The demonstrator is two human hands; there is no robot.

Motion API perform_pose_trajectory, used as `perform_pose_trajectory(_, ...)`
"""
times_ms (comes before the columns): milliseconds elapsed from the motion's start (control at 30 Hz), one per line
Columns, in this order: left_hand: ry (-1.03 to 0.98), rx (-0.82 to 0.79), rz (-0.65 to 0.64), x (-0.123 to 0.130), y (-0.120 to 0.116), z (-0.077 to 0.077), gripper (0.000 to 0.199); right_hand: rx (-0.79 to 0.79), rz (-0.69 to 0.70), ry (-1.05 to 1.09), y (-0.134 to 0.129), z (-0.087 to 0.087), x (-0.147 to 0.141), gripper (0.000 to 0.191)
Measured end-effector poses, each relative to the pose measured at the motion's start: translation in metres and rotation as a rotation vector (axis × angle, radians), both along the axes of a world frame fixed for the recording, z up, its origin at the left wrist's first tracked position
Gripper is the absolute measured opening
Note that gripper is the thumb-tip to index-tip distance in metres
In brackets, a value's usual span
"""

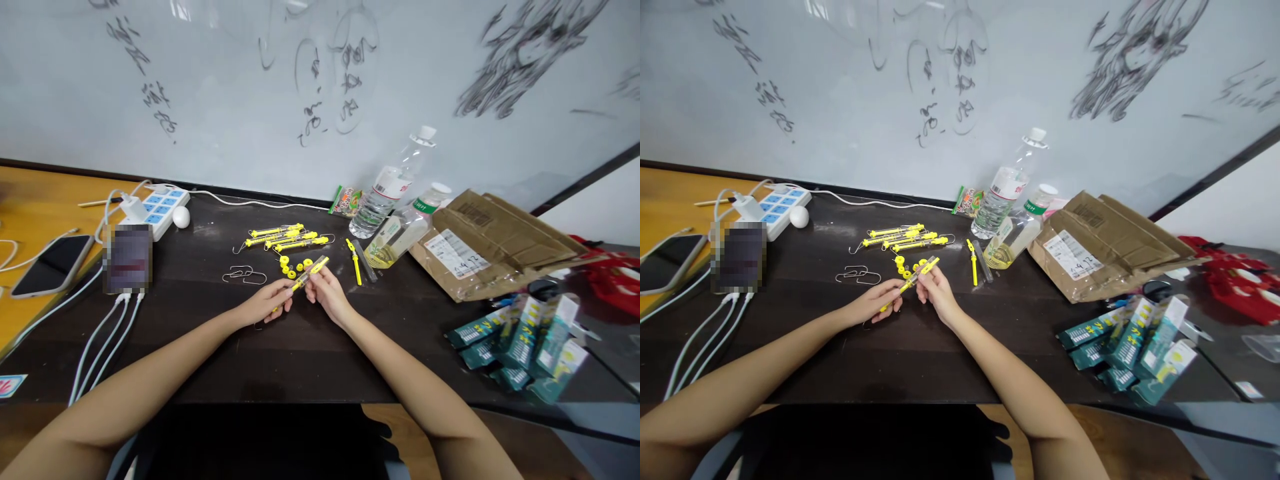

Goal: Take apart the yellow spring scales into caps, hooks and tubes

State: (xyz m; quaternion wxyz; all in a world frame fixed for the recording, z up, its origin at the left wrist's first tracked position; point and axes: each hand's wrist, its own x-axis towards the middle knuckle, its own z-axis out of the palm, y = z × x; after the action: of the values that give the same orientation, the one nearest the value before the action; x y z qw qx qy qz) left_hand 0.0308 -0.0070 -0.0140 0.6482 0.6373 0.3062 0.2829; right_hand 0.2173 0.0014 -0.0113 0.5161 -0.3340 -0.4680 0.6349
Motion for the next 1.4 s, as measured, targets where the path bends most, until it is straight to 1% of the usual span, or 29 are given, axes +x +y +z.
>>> perform_pose_trajectory(100, -0.029, -0.051, 0.051, 0.0, 0.0, -0.001, 0.047, 0.006, 0.024, -0.001, 0.0, 0.002, 0.0, 0.029)
perform_pose_trajectory(333, -0.006, -0.041, 0.046, 0.0, 0.002, -0.004, 0.049, 0.053, -0.082, -0.037, 0.008, 0.009, 0.01, 0.034)
perform_pose_trajectory(433, 0.033, -0.04, 0.026, -0.001, 0.002, -0.003, 0.047, 0.088, -0.181, -0.061, 0.016, 0.014, 0.022, 0.033)
perform_pose_trajectory(600, 0.091, 0.006, -0.028, -0.002, 0.001, 0.0, 0.037, 0.17, -0.445, -0.126, 0.037, 0.019, 0.053, 0.039)
perform_pose_trajectory(667, 0.1, 0.012, -0.02, -0.003, 0.0, 0.001, 0.035, 0.216, -0.568, -0.257, 0.046, 0.017, 0.068, 0.041)
perform_pose_trajectory(733, 0.107, 0.007, -0.012, -0.002, 0.0, 0.0, 0.035, 0.289, -0.656, -0.505, 0.051, 0.015, 0.079, 0.043)
perform_pose_trajectory(767, 0.108, 0.004, -0.009, -0.002, 0.0, 0.0, 0.035, 0.323, -0.676, -0.662, 0.052, 0.013, 0.083, 0.046)
perform_pose_trajectory(867, 0.103, -0.001, -0.007, -0.002, 0.0, -0.001, 0.035, 0.345, -0.67, -1.16, 0.049, 0.012, 0.086, 0.051)
perform_pose_trajectory(933, 0.097, -0.002, -0.004, -0.002, 0.0, -0.001, 0.034, 0.304, -0.636, -1.407, 0.045, 0.012, 0.083, 0.047)
perform_pose_trajectory(967, 0.096, -0.003, -0.004, -0.002, 0.0, -0.001, 0.034, 0.283, -0.619, -1.488, 0.044, 0.013, 0.082, 0.043)
perform_pose_trajectory(1067, 0.097, -0.005, -0.007, -0.002, 0.0, 0.0, 0.032, 0.267, -0.59, -1.621, 0.042, 0.014, 0.079, 0.034)
perform_pose_trajectory(1233, 0.081, -0.009, -0.006, -0.001, 0.0, -0.001, 0.03, 0.29, -0.516, -1.774, 0.037, 0.019, 0.073, 0.028)
perform_pose_trajectory(1333, 0.022, -0.077, 0.039, 0.0, 0.001, -0.001, 0.031, 0.305, -0.48, -1.832, 0.036, 0.019, 0.071, 0.02)
perform_pose_trajectory(1400, -0.033, -0.134, 0.058, 0.0, 0.0, 0.0, 0.035, 0.317, -0.506, -1.844, 0.038, 0.018, 0.073, 0.016)
